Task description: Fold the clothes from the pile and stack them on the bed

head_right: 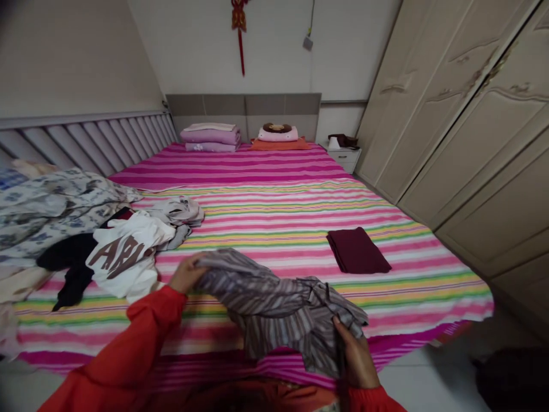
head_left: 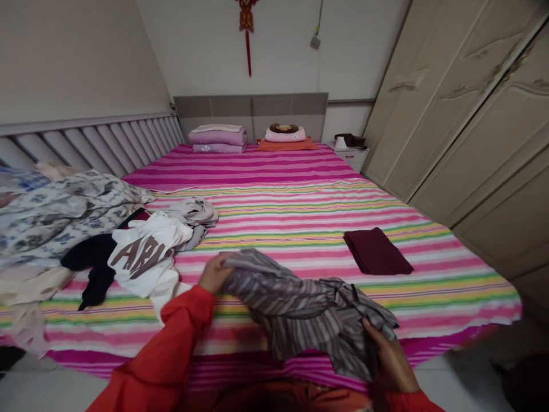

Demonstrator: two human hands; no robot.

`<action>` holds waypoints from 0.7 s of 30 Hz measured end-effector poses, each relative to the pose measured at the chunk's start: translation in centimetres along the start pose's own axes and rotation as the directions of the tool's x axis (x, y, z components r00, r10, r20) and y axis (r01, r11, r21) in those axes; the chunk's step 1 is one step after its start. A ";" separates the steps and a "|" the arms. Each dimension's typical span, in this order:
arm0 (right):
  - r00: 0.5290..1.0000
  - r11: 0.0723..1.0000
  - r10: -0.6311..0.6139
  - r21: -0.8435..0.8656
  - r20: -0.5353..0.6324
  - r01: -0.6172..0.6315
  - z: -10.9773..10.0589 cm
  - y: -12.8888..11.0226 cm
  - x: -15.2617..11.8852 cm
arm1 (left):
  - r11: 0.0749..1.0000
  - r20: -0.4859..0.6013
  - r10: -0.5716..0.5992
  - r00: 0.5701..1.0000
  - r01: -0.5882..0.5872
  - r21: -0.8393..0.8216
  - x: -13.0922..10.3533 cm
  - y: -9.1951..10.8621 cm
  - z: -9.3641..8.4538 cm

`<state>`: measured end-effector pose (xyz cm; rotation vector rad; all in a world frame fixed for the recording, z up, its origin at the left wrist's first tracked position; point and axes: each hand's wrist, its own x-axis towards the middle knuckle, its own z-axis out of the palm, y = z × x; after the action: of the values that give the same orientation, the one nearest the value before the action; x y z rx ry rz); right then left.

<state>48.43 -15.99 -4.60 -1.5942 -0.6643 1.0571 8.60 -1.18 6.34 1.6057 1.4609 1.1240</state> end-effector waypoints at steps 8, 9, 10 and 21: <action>1.000 0.996 0.010 0.094 0.018 -0.011 0.7 -1.0 0.4 | 0.902 -0.335 0.396 0.855 -0.294 0.316 2.8 5.9 -1.2; 0.998 0.991 0.049 0.119 0.038 -0.053 1.1 -1.3 0.1 | 0.899 -0.259 0.372 0.891 -0.278 0.338 2.5 4.8 -0.6; 0.994 0.985 0.091 0.140 0.063 -0.099 1.4 -1.6 -0.3 | 0.906 -0.181 0.322 0.929 -0.246 0.345 2.0 3.4 0.0; 0.963 0.935 0.199 0.259 0.184 -0.243 4.3 -2.2 -4.4 | 0.927 0.267 -0.376 0.888 0.360 0.107 -2.3 -2.2 3.9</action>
<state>42.87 -17.10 -1.40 -1.3705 -0.4185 1.3891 11.36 -2.87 2.47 1.3784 1.5284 0.6146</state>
